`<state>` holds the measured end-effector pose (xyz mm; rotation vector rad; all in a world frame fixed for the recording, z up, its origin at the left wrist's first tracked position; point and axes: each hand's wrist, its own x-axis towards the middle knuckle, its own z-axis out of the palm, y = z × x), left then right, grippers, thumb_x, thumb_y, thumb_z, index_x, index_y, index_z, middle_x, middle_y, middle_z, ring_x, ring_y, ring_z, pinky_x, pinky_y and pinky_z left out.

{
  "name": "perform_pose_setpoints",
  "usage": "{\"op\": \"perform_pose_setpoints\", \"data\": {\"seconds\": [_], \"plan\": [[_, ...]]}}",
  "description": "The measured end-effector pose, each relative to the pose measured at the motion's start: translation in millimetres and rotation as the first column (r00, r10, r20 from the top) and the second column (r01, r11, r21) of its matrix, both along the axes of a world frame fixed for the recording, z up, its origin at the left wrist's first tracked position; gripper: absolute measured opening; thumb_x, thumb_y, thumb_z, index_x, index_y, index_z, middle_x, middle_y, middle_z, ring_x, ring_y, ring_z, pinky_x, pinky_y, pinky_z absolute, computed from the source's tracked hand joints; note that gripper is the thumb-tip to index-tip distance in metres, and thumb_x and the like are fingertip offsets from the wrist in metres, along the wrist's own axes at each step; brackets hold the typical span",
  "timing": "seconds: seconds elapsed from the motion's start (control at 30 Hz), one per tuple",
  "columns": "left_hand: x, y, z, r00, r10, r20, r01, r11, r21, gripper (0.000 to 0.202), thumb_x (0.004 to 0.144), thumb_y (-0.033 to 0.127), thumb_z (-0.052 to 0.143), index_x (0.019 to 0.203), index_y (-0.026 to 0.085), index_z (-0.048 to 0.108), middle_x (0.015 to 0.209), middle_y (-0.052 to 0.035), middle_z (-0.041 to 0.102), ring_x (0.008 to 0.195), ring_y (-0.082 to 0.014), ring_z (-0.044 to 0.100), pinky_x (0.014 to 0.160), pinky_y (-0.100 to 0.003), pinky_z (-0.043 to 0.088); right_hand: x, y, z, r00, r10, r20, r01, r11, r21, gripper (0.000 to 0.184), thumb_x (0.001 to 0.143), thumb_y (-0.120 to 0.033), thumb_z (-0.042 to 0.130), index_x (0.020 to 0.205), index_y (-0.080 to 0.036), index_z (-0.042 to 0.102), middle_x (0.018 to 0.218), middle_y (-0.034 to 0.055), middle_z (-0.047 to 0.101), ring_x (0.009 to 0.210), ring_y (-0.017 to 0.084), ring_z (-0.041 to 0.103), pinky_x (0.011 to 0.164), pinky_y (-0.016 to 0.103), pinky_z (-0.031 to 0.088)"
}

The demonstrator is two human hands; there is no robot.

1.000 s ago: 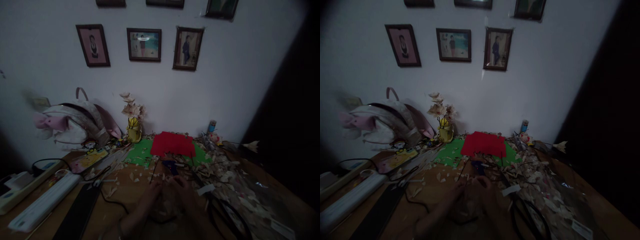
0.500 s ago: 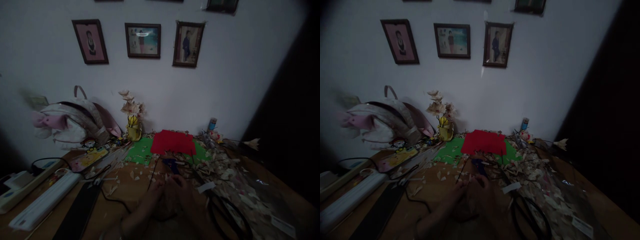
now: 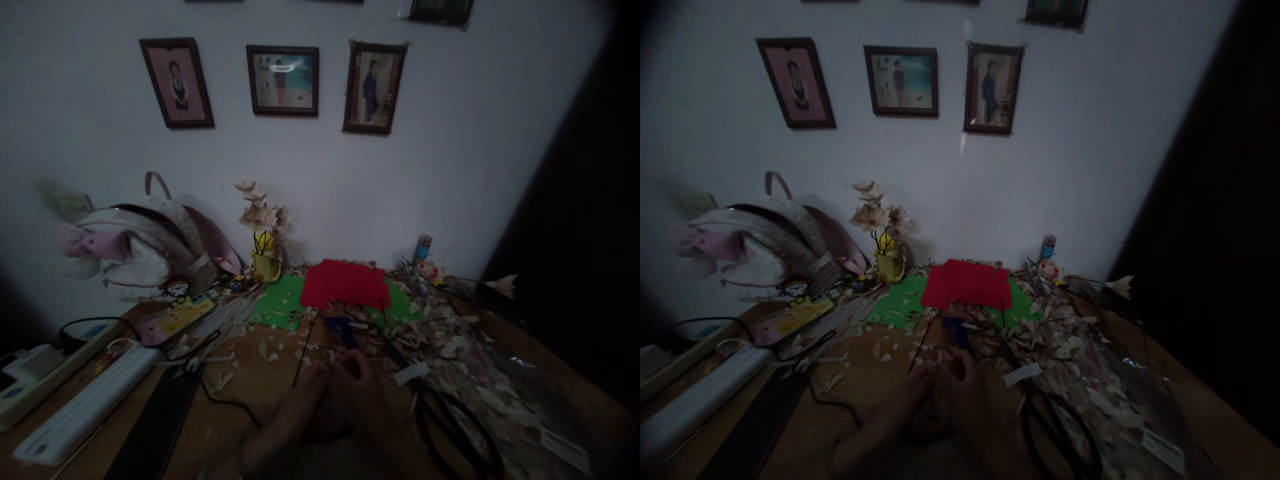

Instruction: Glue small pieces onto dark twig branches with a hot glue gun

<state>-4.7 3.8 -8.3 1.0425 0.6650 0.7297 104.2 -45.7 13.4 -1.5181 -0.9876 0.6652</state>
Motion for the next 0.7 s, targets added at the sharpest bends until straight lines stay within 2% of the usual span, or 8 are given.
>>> {"op": "perform_pose_setpoints", "data": {"seconds": [0.13,0.3,0.43,0.53,0.7], "plan": [[-1,1,-5.3,1.000,-0.018,-0.010,0.018,0.999,0.039,0.019,0.062,0.032,0.061,0.067,0.018,0.050,0.065,0.0030,0.055,0.065,-0.0137,0.050,0.064,-0.025,0.038,2,2,-5.3,0.998,0.027,0.051,-0.027,1.000,0.001,0.020,0.069,-0.036,0.054,0.065,-0.018,0.047,0.059,-0.0035,0.047,0.060,0.013,0.046,0.056,0.022,0.037],[-2,0,-6.6,1.000,-0.024,0.011,0.023,0.997,0.075,0.021,0.065,0.036,0.061,0.069,0.018,0.050,0.068,0.0026,0.054,0.067,-0.0133,0.050,0.064,-0.025,0.038,1,1,-4.2,0.998,0.028,-0.056,-0.028,1.000,0.003,0.022,0.068,-0.039,0.056,0.066,-0.018,0.048,0.060,-0.0031,0.049,0.060,0.013,0.048,0.056,0.022,0.039],[-3,-3,1.6,1.000,-0.015,-0.005,0.015,0.997,0.069,0.026,0.064,0.041,0.061,0.070,0.018,0.049,0.067,0.0026,0.055,0.066,-0.0135,0.051,0.064,-0.024,0.038,1,0,-0.9,0.997,0.008,-0.083,-0.007,1.000,0.008,0.023,0.066,-0.039,0.057,0.066,-0.018,0.048,0.061,-0.0025,0.050,0.061,0.014,0.049,0.057,0.023,0.039],[-5,-4,10.2,0.995,-0.001,-0.103,0.008,0.998,0.066,0.025,0.064,0.038,0.062,0.071,0.019,0.050,0.067,0.0026,0.057,0.067,-0.0143,0.053,0.064,-0.024,0.038,3,1,-1.9,0.999,0.016,-0.047,-0.017,1.000,-0.013,0.022,0.067,-0.038,0.057,0.068,-0.017,0.050,0.062,-0.0024,0.050,0.063,0.014,0.048,0.059,0.023,0.039],[-7,-8,19.0,0.986,0.041,-0.163,-0.014,0.986,0.169,0.024,0.063,0.032,0.061,0.082,0.019,0.053,0.078,-0.0003,0.061,0.079,-0.0183,0.054,0.070,-0.025,0.038,5,3,-6.9,0.999,0.032,-0.031,-0.033,0.999,-0.032,0.023,0.068,-0.040,0.056,0.067,-0.018,0.049,0.063,-0.0023,0.049,0.063,0.014,0.048,0.059,0.023,0.038]]}}
